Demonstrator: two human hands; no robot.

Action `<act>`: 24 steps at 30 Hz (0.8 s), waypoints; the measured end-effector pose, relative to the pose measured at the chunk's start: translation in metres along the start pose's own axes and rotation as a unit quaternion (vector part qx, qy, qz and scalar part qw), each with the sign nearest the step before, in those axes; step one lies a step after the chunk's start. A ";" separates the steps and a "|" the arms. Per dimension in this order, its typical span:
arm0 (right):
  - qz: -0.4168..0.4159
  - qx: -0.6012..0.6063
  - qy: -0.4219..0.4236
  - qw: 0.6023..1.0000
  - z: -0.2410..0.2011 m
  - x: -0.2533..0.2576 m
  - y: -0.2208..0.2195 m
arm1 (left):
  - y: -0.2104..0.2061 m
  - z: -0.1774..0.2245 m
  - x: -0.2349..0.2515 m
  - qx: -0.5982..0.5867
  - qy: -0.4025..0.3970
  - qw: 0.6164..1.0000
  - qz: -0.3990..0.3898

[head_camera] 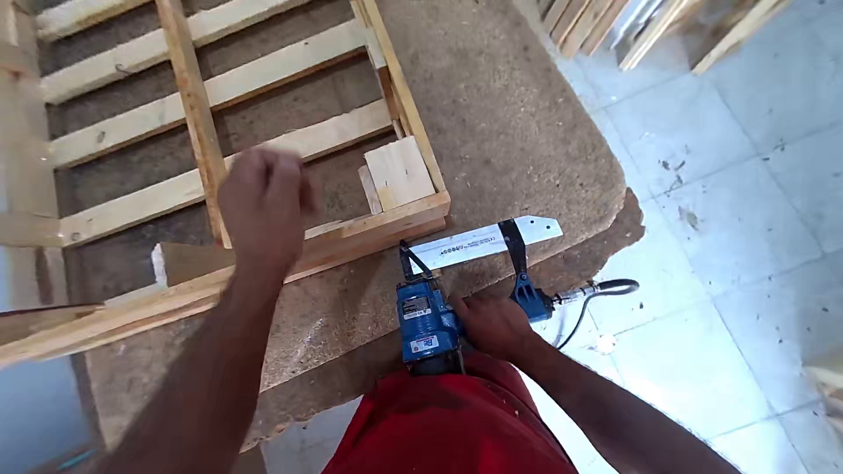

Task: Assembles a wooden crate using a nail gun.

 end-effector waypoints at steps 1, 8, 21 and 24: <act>-0.010 -0.003 -0.005 1.000 0.000 -0.004 0.006 | -0.013 -0.015 -0.043 -0.020 0.041 0.998 -0.039; 0.090 -0.073 0.051 0.992 -0.023 -0.036 0.050 | -0.202 -0.061 -0.170 -0.499 0.204 0.804 -0.251; 0.081 -0.099 0.016 0.992 -0.030 -0.031 0.056 | -0.184 -0.050 -0.157 -0.525 0.191 0.805 -0.200; 0.103 -0.106 0.031 0.989 -0.037 -0.037 0.065 | -0.176 -0.044 -0.157 -0.532 0.189 0.801 -0.201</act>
Point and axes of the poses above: each hand's wrist, its own x-axis towards the middle knuckle, its own y-axis out of the back of the hand, z = x × y, the point moved 9 cm from there along x, towards the middle knuckle, and after that the axes turned 10 degrees about x, right-handed, at the moved point
